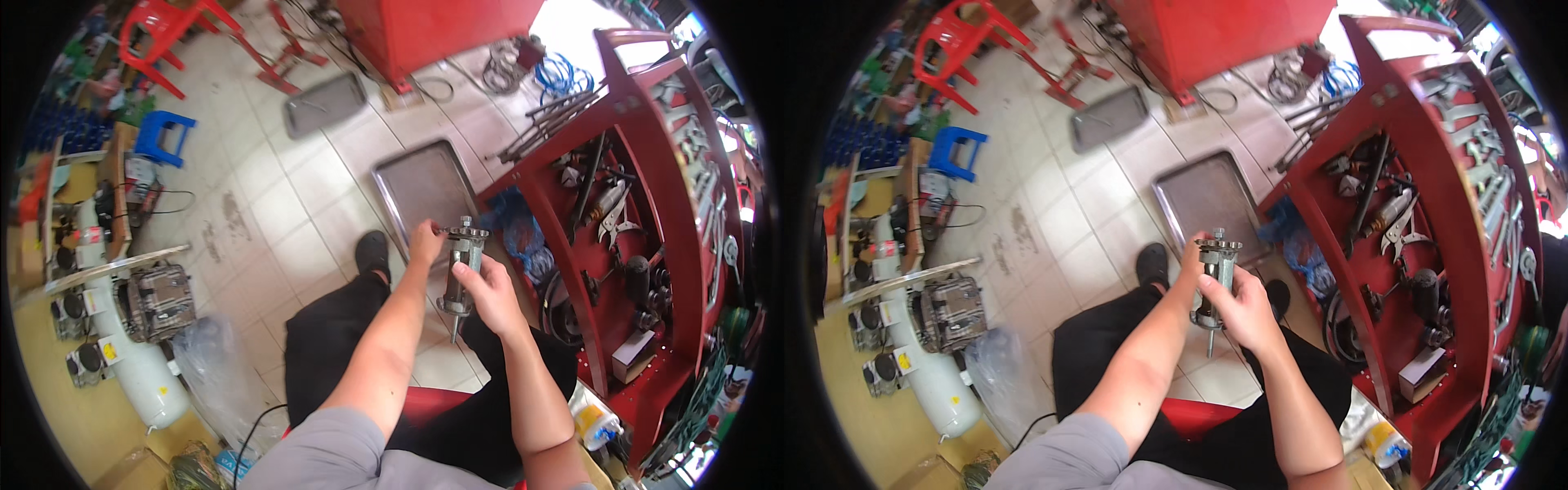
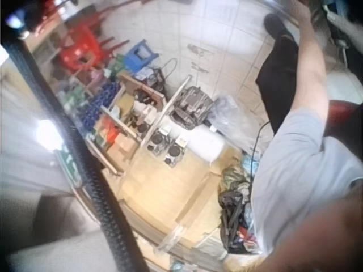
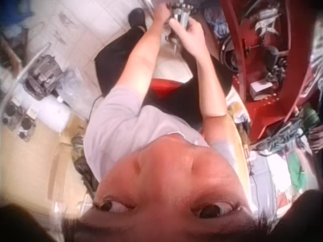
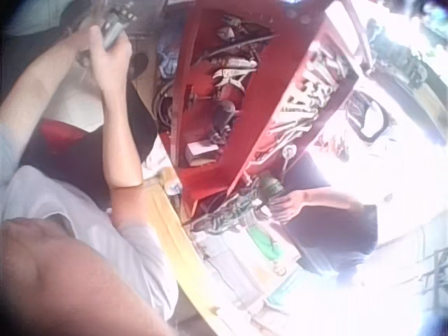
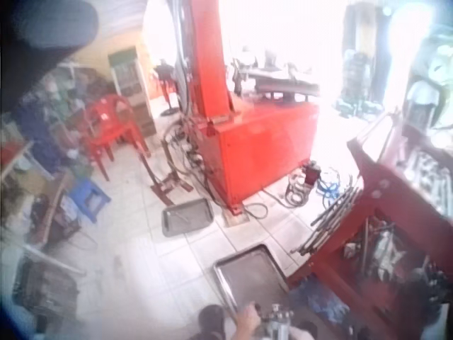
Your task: The person sits on a low stool in a workshop and assembles a cylindrical mechanical component, likely a starter motor. They insert a small metal pin into the component, rotate it to check alignment, and use a wrench to tighten a bolt on the side. The person repeatedly adjusts the pin and rotates the part to ensure proper fit.
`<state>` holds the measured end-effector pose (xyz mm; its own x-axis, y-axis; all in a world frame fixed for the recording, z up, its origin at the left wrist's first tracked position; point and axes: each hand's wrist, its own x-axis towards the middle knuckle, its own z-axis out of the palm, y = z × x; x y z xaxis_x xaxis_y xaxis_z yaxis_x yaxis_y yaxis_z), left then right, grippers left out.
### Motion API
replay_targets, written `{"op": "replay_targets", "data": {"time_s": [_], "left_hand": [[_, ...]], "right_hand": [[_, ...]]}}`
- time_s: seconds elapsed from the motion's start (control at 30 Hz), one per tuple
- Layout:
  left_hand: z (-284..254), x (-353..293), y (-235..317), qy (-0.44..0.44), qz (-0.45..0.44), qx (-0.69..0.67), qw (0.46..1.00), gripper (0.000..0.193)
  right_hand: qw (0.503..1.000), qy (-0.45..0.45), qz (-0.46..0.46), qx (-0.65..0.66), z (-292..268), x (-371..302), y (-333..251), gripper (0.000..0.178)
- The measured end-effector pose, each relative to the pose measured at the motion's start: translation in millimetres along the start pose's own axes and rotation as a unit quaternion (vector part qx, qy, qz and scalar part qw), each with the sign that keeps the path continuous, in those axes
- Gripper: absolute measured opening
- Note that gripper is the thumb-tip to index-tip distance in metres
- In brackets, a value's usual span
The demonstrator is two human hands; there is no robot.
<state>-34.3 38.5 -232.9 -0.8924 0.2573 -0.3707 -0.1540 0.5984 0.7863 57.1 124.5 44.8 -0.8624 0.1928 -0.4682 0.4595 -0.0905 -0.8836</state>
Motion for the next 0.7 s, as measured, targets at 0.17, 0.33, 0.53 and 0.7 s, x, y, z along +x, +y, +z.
{"op": "replay_targets", "data": {"time_s": [0.17,0.33,0.53,0.7], "left_hand": [[-72.4,-42.2,43.6,0.072,0.077,-0.139,0.985,0.028],[-167.2,-129.5,115.6,0.017,0.119,-0.324,0.938,0.033],[-224.7,-288.9,184.3,-0.023,0.224,-0.421,0.878,0.024],[-231.4,-376.1,212.2,-0.056,0.378,-0.436,0.815,0.021]], "right_hand": [[0.993,-0.070,-0.015,0.090,14.9,-24.8,18.2,0.031],[0.970,-0.136,-0.148,0.136,12.1,-93.0,-16.6,0.042],[0.919,-0.108,-0.236,0.298,20.4,-201.2,-57.3,0.037],[0.891,-0.062,-0.314,0.322,33.2,-272.6,-63.6,0.036]]}}
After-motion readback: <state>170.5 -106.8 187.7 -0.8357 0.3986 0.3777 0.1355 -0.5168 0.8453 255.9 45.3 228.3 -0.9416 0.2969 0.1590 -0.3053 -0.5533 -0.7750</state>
